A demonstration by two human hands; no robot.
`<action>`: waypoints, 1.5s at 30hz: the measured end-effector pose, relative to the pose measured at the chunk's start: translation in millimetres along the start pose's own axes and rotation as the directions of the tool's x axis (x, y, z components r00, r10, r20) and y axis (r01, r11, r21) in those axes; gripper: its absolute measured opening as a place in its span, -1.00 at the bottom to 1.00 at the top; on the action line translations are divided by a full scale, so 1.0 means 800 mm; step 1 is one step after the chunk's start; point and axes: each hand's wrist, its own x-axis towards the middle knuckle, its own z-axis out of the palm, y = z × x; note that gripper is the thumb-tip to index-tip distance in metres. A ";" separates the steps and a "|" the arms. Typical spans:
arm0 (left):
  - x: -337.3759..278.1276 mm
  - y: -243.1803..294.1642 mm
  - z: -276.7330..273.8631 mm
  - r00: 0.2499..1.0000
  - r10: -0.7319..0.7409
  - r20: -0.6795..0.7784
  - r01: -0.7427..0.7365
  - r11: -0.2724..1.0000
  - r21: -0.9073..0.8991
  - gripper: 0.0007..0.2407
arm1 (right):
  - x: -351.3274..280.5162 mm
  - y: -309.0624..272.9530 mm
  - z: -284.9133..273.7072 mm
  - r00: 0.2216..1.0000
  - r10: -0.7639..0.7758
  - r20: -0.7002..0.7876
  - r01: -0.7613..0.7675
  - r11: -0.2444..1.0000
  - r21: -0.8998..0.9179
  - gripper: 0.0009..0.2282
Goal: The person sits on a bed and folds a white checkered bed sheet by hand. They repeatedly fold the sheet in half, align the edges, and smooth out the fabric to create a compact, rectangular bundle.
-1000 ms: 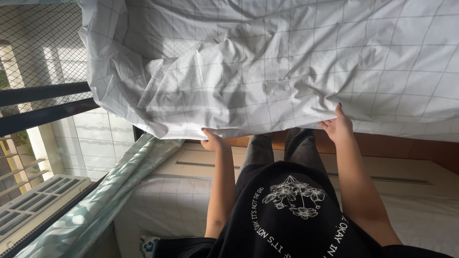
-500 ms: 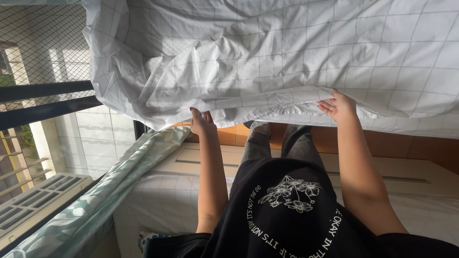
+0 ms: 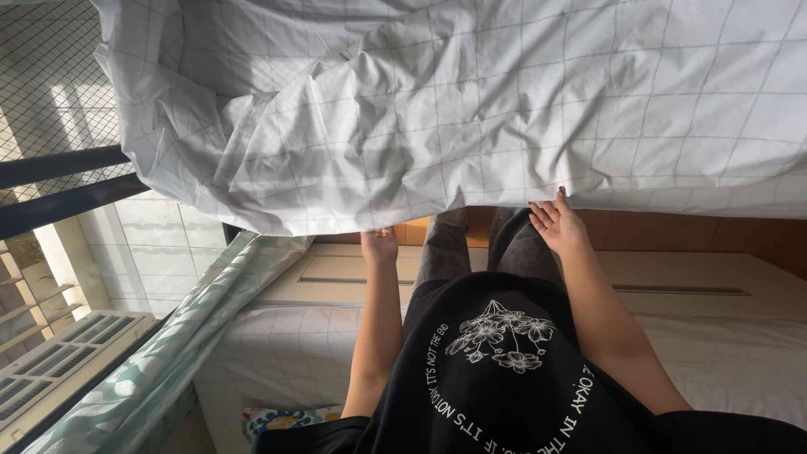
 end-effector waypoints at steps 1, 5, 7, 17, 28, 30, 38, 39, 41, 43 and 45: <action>0.001 -0.019 -0.010 0.999 -0.036 -0.015 0.038 0.992 0.123 -0.74 | -0.007 0.006 0.003 1.000 -0.002 -0.001 0.002 0.997 0.079 -0.68; -0.114 -0.060 0.116 0.886 -0.098 -0.453 0.231 0.940 0.250 -0.64 | 0.017 0.024 -0.020 0.998 -0.031 0.054 0.029 0.999 0.025 -0.73; -0.112 -0.069 0.121 0.957 -0.180 -0.230 0.206 0.974 0.098 -0.59 | 0.027 0.026 -0.028 0.995 -0.046 0.084 0.044 0.999 0.027 -0.75; -0.055 0.024 0.039 0.985 0.168 -0.028 -0.145 0.912 0.383 -0.89 | 0.015 -0.056 -0.040 0.960 -0.151 -0.237 0.208 0.950 0.233 -0.57; -0.108 0.023 0.155 0.999 0.031 -0.014 -0.026 0.954 0.298 -0.28 | 0.046 -0.145 -0.056 0.848 -0.038 -0.529 0.092 0.993 0.076 -0.51; -0.108 0.037 0.164 0.994 0.110 0.011 -0.106 0.928 0.357 -0.32 | 0.056 -0.159 -0.072 0.872 -0.034 -0.488 0.089 0.992 0.090 -0.60; -0.095 0.079 0.125 0.934 0.255 0.248 -0.320 0.907 0.273 -0.50 | 0.088 -0.148 -0.178 0.955 -0.297 -0.013 0.280 0.884 0.375 -0.84; -0.113 0.061 0.136 0.897 0.276 0.345 -0.385 0.872 0.302 -0.46 | 0.077 -0.144 -0.172 0.965 -0.264 0.010 0.235 0.876 0.421 -0.81; -0.127 0.018 0.136 0.849 0.290 0.441 -0.451 0.833 0.322 -0.42 | 0.051 -0.137 -0.153 0.972 -0.231 0.036 0.189 0.864 0.466 -0.78; -0.118 -0.027 0.114 0.987 0.069 0.142 -0.103 0.965 0.243 -0.26 | 0.021 -0.131 -0.125 0.985 -0.172 0.026 0.144 0.891 0.431 -0.71; -0.136 -0.084 0.133 0.999 0.052 -0.006 -0.046 0.933 0.357 -0.34 | 0.005 -0.132 -0.101 0.988 -0.139 0.065 0.110 0.937 0.331 -0.65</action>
